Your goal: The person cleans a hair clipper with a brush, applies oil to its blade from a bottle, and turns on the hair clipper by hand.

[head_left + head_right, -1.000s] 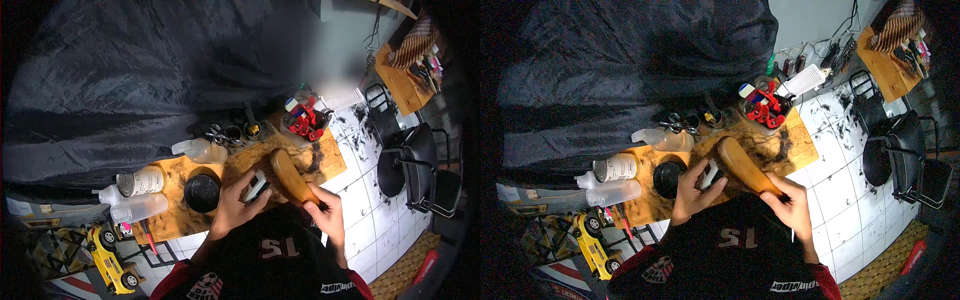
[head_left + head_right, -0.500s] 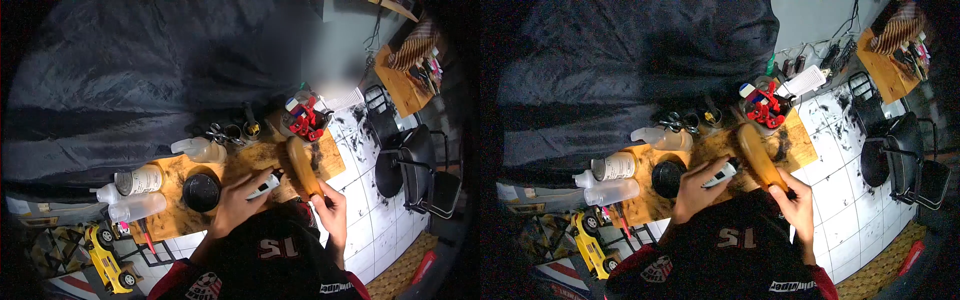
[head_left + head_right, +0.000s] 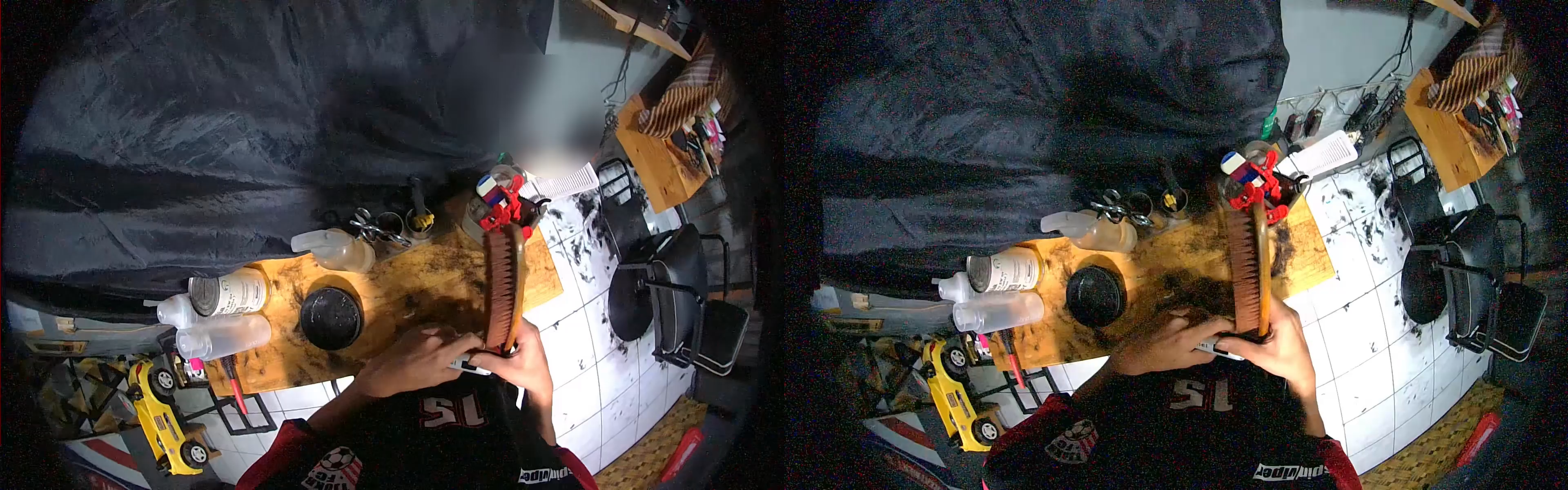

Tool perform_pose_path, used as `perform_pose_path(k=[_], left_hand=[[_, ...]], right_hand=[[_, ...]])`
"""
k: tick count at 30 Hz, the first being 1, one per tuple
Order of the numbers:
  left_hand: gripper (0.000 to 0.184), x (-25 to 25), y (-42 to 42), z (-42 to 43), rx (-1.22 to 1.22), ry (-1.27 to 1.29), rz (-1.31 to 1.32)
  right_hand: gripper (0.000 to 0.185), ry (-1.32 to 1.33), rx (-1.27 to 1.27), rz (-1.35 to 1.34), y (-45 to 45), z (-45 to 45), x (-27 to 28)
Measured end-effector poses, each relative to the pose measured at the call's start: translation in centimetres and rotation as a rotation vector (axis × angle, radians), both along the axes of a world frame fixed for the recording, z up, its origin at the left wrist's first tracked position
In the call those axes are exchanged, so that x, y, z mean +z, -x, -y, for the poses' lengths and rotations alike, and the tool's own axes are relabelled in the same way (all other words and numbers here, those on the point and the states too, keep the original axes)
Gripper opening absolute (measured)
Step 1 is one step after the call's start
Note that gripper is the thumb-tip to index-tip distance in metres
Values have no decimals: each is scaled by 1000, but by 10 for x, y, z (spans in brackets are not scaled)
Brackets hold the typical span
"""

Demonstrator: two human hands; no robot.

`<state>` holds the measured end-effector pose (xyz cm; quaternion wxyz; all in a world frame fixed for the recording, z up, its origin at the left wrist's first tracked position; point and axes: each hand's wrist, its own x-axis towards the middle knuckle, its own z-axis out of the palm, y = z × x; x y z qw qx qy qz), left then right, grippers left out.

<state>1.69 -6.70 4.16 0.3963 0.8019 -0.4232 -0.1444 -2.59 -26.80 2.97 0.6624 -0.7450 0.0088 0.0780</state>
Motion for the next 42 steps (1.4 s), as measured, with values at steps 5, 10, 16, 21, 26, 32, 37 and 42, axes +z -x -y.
perform_pose_path(k=[5,10,16,21,26,32,37,42], left_hand=[[37,-4,-4,-3,-17,-108,100],[33,-9,-15,-8,-126,57,70],[39,8,-15,-18,-36,-233,229],[77,8,-12,-27,418,-61,366],[72,-8,-6,-47,620,140,-575],[49,-31,-3,-20,320,784,-1145],[46,-29,0,-17,491,950,-1316],[50,-15,-12,-18,637,783,-1423]], right_hand=[[53,10,56,-48,3,0,-1],[45,-105,58,-66,4,-2,-8],[32,-140,116,-36,6,-13,-16],[28,-431,-114,-144,9,-10,-17],[30,-497,-142,-44,7,-22,-4],[41,-51,81,63,7,-21,-17],[50,314,-22,339,11,-11,-24],[43,324,-25,383,25,-11,-25]])
